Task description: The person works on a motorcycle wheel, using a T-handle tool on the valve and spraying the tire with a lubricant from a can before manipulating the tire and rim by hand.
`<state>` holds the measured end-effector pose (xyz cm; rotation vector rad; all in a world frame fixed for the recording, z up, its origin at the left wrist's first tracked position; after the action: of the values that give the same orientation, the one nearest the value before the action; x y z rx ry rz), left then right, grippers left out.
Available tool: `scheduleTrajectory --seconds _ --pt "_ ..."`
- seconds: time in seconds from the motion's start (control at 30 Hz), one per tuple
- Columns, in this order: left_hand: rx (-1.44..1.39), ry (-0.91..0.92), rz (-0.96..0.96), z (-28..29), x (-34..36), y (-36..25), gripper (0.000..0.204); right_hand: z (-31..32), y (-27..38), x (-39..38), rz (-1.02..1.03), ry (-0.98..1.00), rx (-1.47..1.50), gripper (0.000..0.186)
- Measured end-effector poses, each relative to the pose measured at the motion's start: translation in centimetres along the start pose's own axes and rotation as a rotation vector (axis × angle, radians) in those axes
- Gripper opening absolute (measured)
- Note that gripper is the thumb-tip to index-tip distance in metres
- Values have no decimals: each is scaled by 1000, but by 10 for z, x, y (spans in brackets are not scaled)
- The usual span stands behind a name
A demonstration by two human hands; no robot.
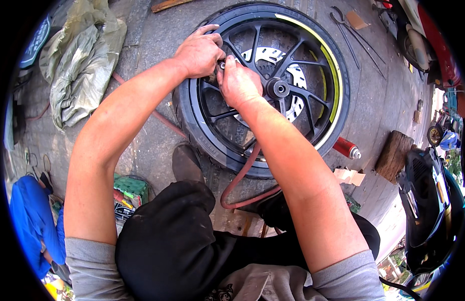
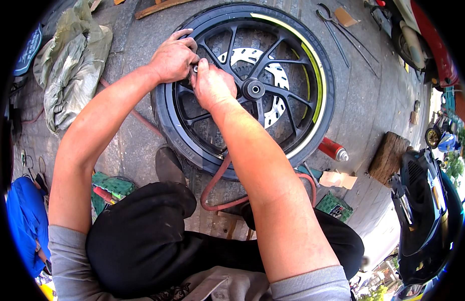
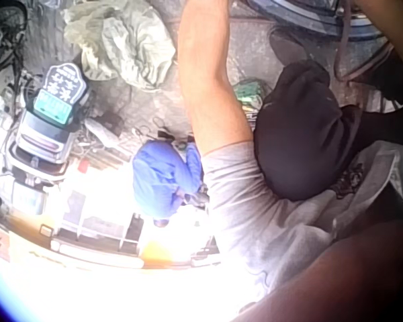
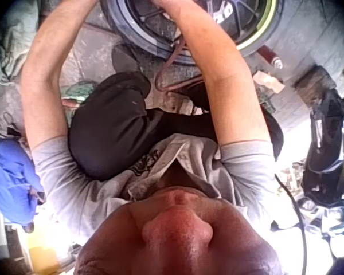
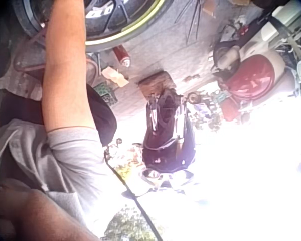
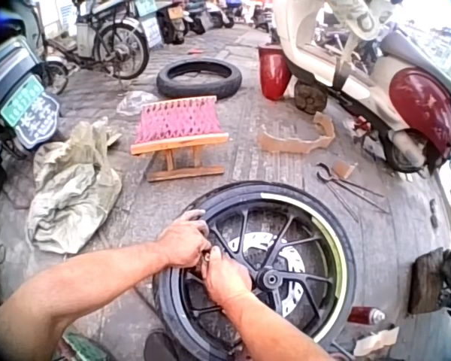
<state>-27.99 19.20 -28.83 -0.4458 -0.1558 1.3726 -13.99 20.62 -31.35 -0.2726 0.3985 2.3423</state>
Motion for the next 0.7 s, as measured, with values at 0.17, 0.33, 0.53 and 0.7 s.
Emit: scheduleTrajectory --seconds 0.17,0.33,0.53,0.7 --pt "-16 -4 -2 -1 0 0 21 1 0 0 -25 54 14 47" --pt "-27 -9 -4 3 0 -1 22 2 0 -1 -6 12 3 48" --pt "-16 -2 0 1 0 0 21 3 1 -1 8 20 11 51" --pt "-7 -5 -2 1 0 -1 20 2 0 0 7 13 3 50"
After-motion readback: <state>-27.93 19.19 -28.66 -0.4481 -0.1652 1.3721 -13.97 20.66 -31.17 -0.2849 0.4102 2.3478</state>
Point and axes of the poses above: each hand's wrist, its own x-axis towards the middle knuckle, its own z-axis out of the back of the hand, y = z × x, the point moved 5 cm from there along x, towards the middle knuckle, and after that the axes turned 12 degrees about -x, right-handed, at the moved point
